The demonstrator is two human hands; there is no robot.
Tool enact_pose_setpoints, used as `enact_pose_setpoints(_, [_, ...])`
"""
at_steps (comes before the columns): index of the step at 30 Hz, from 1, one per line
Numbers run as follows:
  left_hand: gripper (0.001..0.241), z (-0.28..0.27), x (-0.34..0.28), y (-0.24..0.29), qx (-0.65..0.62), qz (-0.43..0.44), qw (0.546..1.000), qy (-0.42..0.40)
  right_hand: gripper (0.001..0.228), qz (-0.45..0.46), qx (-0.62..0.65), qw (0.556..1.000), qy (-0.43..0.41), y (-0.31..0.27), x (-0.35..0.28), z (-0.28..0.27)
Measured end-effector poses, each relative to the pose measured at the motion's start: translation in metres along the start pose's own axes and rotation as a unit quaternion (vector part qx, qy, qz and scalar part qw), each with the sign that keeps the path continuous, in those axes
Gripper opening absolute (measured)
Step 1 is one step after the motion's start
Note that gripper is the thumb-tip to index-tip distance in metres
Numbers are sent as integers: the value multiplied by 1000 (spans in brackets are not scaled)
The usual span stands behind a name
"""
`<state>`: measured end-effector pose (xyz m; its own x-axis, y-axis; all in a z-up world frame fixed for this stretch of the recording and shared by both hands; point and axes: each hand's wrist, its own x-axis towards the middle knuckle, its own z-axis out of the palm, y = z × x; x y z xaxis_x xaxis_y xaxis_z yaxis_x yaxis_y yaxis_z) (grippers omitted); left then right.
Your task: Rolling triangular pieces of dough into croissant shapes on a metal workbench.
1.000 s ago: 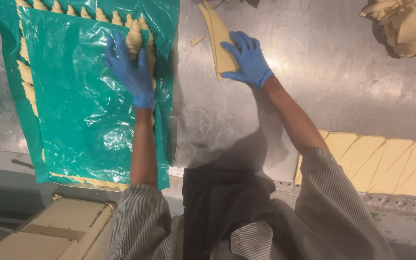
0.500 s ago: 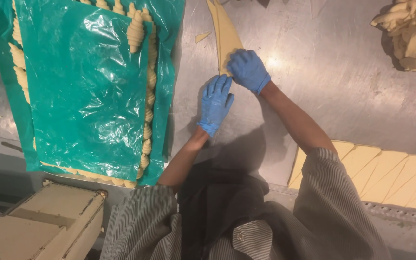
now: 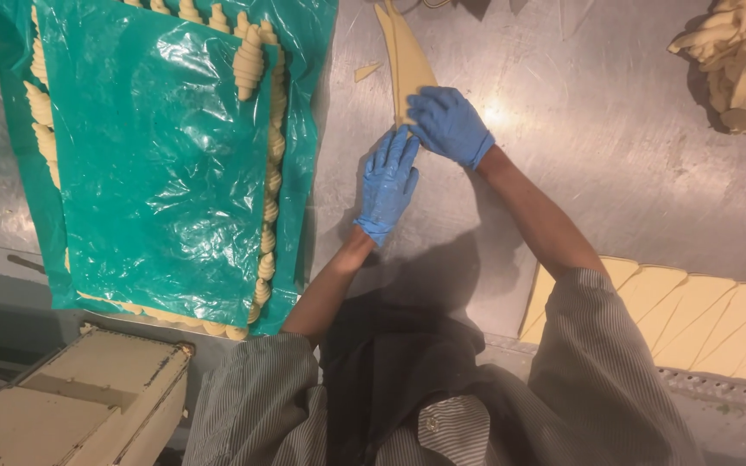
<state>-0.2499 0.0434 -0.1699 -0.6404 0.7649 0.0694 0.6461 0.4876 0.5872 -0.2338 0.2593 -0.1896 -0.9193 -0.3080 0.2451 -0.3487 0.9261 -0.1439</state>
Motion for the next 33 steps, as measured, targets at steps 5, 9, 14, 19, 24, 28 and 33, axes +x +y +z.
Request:
enact_pose_setpoints(5, [61, 7, -2, -1, 47, 2, 998, -39, 18, 370, 481, 760, 233, -14, 32, -30])
enact_pose_setpoints(9, [60, 3, -7, 11, 20, -5, 1000, -1, 19, 400, 524, 685, 312, -19, 19, -81])
enact_pose_setpoints(14, [65, 14, -48, 40, -851, -264, 453, -38, 26, 197, 111, 969, 96, -93, -21, -191])
enact_pose_setpoints(19, [50, 107, -139, 26, -752, -354, 549, -92, 32, 233, 155, 959, 29, -192, -119, -144])
enact_pose_setpoints(24, [47, 95, -182, 60, -685, -407, 590, -128, 42, 692, 504, 417, 305, -247, -193, -96])
enact_pose_setpoints(28, [47, 60, -195, 94, -698, -412, 567, -145, 50, 536, 833, 51, 127, -210, -220, -58])
enact_pose_setpoints(33, [41, 58, -214, 113, -690, -408, 571, -175, 43, 471, 859, 184, 78, -186, -199, -64])
